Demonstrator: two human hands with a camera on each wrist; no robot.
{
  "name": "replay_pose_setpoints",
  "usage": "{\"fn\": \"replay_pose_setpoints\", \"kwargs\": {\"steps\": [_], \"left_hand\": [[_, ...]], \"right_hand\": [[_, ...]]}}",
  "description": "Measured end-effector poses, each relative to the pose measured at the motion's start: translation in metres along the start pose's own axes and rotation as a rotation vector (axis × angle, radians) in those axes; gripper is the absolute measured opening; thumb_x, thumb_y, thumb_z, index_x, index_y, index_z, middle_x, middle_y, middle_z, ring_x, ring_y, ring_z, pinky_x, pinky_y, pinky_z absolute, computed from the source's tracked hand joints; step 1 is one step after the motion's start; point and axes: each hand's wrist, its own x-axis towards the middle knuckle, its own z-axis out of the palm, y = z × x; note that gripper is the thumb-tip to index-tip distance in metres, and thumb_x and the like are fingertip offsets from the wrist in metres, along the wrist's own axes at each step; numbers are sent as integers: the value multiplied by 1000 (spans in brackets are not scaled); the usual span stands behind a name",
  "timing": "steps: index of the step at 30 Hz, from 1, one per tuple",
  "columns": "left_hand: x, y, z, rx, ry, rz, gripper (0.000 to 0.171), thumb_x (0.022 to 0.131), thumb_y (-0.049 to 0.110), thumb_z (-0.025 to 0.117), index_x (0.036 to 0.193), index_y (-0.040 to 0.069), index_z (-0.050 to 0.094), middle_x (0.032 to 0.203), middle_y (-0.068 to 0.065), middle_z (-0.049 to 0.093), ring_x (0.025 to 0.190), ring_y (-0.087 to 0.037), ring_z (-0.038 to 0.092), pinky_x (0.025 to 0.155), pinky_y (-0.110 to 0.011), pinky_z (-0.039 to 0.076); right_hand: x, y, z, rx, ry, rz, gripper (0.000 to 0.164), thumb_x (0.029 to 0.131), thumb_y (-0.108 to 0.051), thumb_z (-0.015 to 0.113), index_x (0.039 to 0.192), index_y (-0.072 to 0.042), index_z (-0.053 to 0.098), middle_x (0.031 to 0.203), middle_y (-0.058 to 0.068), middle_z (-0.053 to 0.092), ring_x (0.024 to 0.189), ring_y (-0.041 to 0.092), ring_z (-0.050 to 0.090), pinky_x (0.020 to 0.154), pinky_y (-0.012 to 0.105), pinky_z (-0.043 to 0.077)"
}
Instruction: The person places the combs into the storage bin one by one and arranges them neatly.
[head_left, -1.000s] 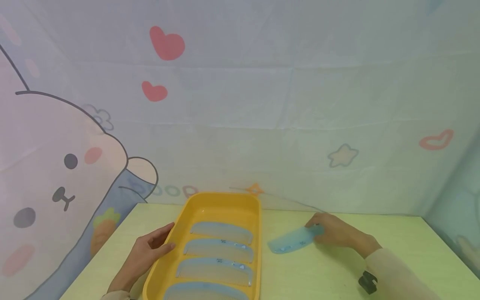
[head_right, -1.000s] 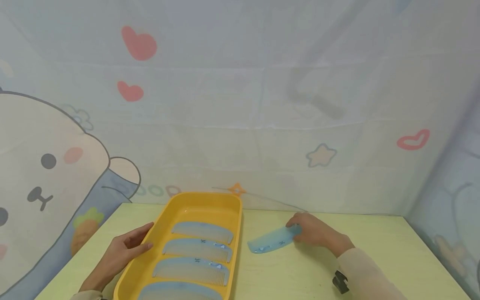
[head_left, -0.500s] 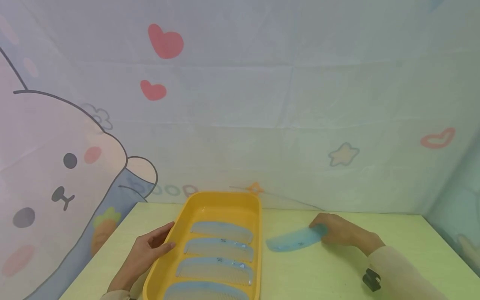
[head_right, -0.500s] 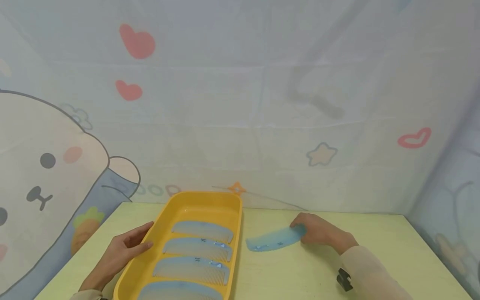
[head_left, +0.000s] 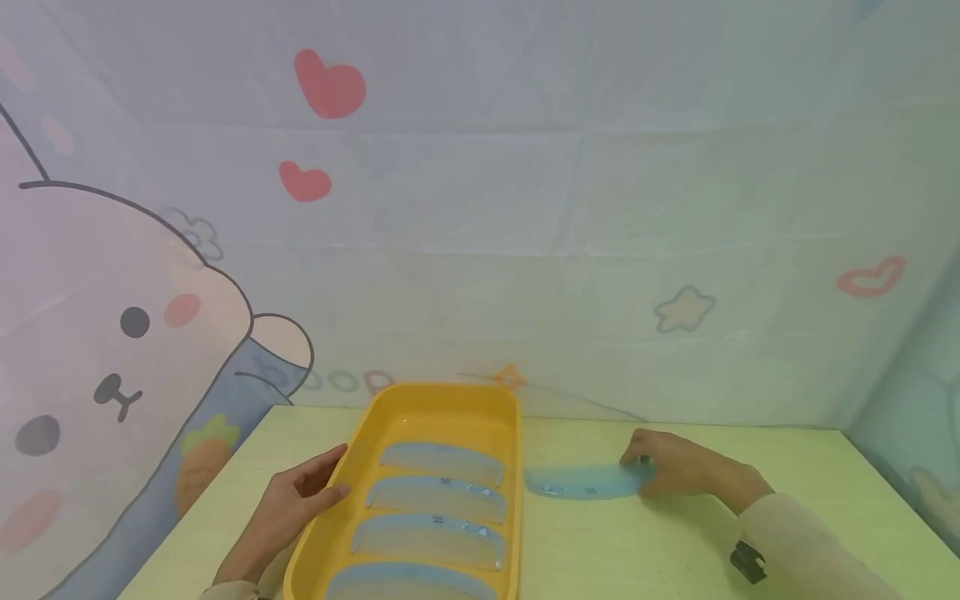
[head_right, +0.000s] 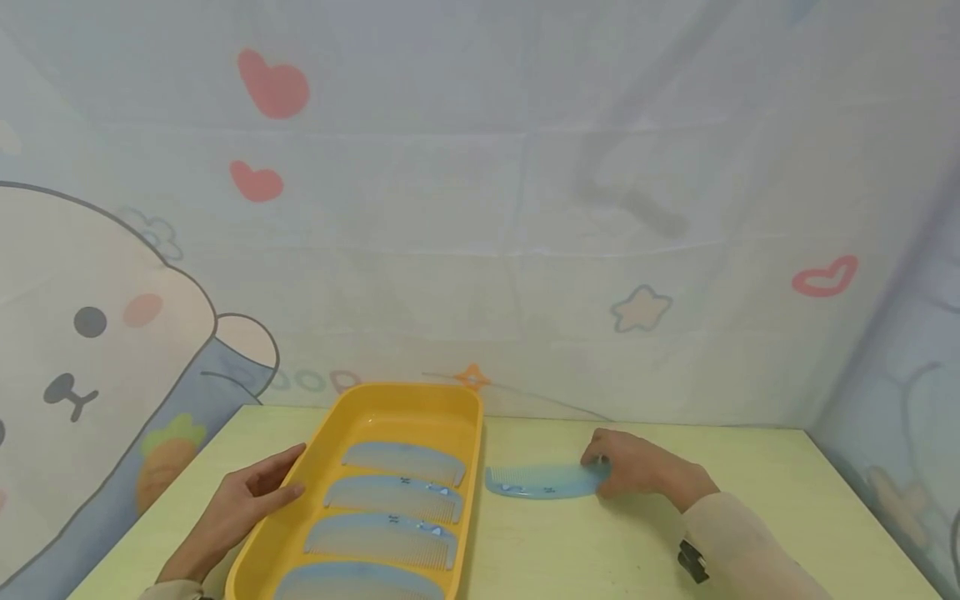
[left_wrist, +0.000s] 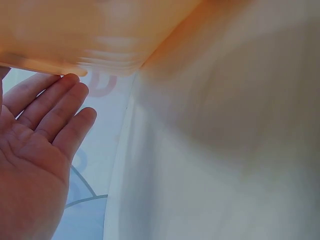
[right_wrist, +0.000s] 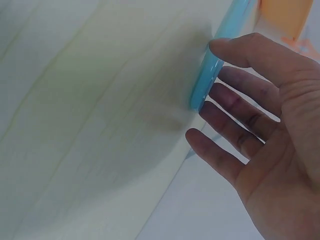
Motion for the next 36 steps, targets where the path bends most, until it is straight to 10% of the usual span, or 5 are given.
{"fn": "replay_pose_setpoints", "kwargs": {"steps": [36], "left_hand": [[1,-2,0,-8,8,-16,68,99,15,78,159,2,48,152,-25,55,121,-15,69,92,-32,61]], "right_hand": [[-7,12,8,214,232,-37,14,102,-11,72,114,-4,75,107,3,74,94,12,69,79,28,59]]}}
